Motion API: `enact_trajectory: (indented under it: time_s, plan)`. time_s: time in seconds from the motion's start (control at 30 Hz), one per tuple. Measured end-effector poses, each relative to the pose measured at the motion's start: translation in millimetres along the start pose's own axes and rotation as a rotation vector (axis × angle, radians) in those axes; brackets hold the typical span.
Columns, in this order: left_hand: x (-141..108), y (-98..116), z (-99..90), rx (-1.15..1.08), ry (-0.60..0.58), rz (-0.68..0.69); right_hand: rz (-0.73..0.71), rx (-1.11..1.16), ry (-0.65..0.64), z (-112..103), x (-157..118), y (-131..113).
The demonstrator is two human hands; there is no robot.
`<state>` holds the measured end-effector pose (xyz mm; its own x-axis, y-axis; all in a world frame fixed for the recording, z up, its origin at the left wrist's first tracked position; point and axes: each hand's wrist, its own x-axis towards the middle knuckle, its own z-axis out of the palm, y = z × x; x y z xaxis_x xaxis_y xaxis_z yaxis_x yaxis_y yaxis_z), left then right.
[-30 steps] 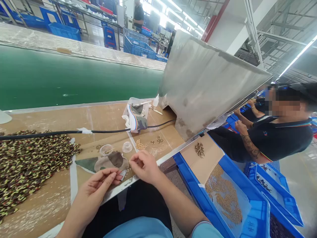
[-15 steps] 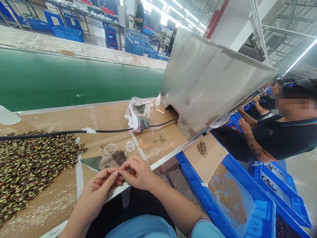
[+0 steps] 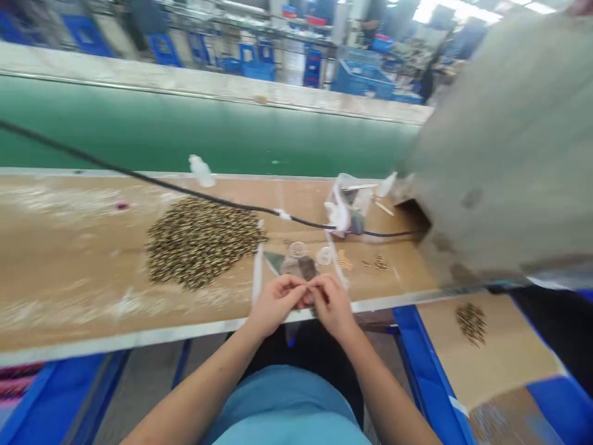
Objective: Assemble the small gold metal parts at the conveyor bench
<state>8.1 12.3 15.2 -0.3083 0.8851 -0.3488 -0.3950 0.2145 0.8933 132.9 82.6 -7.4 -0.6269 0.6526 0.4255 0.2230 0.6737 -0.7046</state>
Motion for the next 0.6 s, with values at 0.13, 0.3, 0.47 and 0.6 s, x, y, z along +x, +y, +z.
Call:
enact_trajectory:
  time_s: [0.13,0.3,0.47,0.6]
  plan:
    - [5,-5,-2.0,-0.070,0.009,-0.016,-0.052,-0.033,0.035,2,2,7]
    - [5,-8,-0.5,-0.081,0.008,0.000,-0.078,-0.086,0.027,0,1,8]
    - [4,-10,1.3,-0.061,0.009,0.031,-0.085,-0.120,0.030,1,0,9]
    - [5,-15,1.5,-0.039,0.022,0.061,-0.110,-0.151,0.016,0,1,11]
